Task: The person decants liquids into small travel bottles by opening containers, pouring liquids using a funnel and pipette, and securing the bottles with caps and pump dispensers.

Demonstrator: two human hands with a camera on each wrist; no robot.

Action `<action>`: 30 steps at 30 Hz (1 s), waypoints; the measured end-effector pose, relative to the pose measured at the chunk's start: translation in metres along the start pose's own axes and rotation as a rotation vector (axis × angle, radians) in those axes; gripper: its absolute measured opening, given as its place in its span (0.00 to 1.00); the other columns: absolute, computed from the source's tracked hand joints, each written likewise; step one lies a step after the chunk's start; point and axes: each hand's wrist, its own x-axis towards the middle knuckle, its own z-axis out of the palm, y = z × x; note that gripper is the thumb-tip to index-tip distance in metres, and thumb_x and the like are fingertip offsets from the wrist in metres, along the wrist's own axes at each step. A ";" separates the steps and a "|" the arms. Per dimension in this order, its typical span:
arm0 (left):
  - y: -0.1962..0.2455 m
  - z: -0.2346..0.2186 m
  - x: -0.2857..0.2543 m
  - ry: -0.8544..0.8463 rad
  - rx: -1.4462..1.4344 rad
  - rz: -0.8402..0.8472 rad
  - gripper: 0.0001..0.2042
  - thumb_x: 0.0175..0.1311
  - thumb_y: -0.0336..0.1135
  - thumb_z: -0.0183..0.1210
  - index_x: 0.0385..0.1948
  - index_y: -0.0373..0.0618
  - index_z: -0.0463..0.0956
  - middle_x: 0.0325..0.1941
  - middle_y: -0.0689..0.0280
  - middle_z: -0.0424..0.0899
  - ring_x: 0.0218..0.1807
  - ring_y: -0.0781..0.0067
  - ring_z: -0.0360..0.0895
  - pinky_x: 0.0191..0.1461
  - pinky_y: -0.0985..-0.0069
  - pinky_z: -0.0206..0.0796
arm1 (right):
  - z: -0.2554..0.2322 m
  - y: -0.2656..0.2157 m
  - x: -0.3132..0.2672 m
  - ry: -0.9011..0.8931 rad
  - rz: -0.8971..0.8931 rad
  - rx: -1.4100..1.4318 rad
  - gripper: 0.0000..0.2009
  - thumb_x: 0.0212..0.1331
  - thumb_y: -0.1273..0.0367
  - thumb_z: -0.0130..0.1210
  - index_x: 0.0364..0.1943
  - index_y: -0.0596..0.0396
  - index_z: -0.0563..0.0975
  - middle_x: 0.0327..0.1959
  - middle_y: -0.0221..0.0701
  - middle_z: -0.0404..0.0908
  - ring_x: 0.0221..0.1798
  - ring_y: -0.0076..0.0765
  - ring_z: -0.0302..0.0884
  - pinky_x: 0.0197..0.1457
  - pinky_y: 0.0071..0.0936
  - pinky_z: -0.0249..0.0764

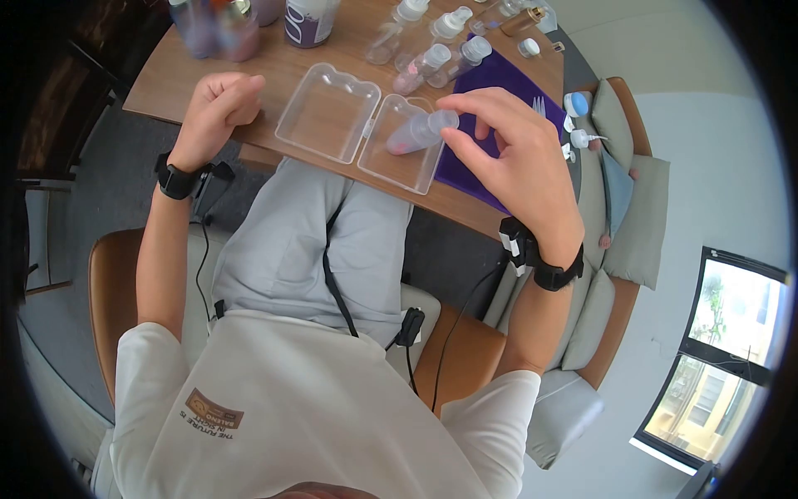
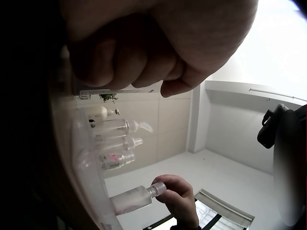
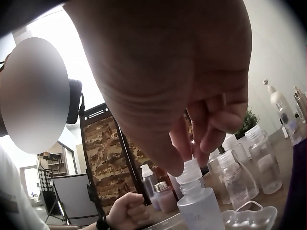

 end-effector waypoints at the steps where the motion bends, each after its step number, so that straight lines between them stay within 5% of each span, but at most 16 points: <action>1: -0.001 0.000 0.000 0.000 0.006 0.004 0.23 0.81 0.35 0.54 0.18 0.51 0.58 0.19 0.80 0.55 0.23 0.85 0.46 0.28 0.75 0.39 | 0.001 0.000 0.000 -0.016 -0.001 -0.013 0.13 0.60 0.71 0.69 0.49 0.52 0.86 0.37 0.28 0.83 0.31 0.28 0.73 0.35 0.28 0.71; 18: -0.002 -0.002 0.002 -0.029 0.048 -0.004 0.21 0.80 0.36 0.56 0.20 0.50 0.60 0.21 0.80 0.58 0.25 0.85 0.51 0.29 0.77 0.43 | 0.007 0.003 0.001 -0.064 -0.002 -0.048 0.14 0.61 0.69 0.69 0.51 0.51 0.86 0.40 0.29 0.83 0.34 0.31 0.75 0.37 0.30 0.73; 23: 0.041 0.045 -0.006 -0.036 0.373 0.138 0.11 0.71 0.39 0.68 0.36 0.44 0.76 0.31 0.77 0.72 0.34 0.84 0.66 0.38 0.81 0.62 | 0.007 0.004 0.001 -0.059 -0.012 -0.042 0.15 0.61 0.66 0.70 0.51 0.51 0.86 0.40 0.28 0.84 0.34 0.31 0.74 0.37 0.30 0.73; 30: 0.018 0.107 0.019 -0.105 0.824 0.553 0.26 0.59 0.47 0.75 0.57 0.43 0.83 0.46 0.64 0.86 0.51 0.62 0.79 0.55 0.66 0.71 | 0.007 0.003 0.001 0.025 0.011 -0.131 0.15 0.59 0.62 0.72 0.46 0.53 0.87 0.34 0.28 0.85 0.29 0.31 0.73 0.36 0.30 0.72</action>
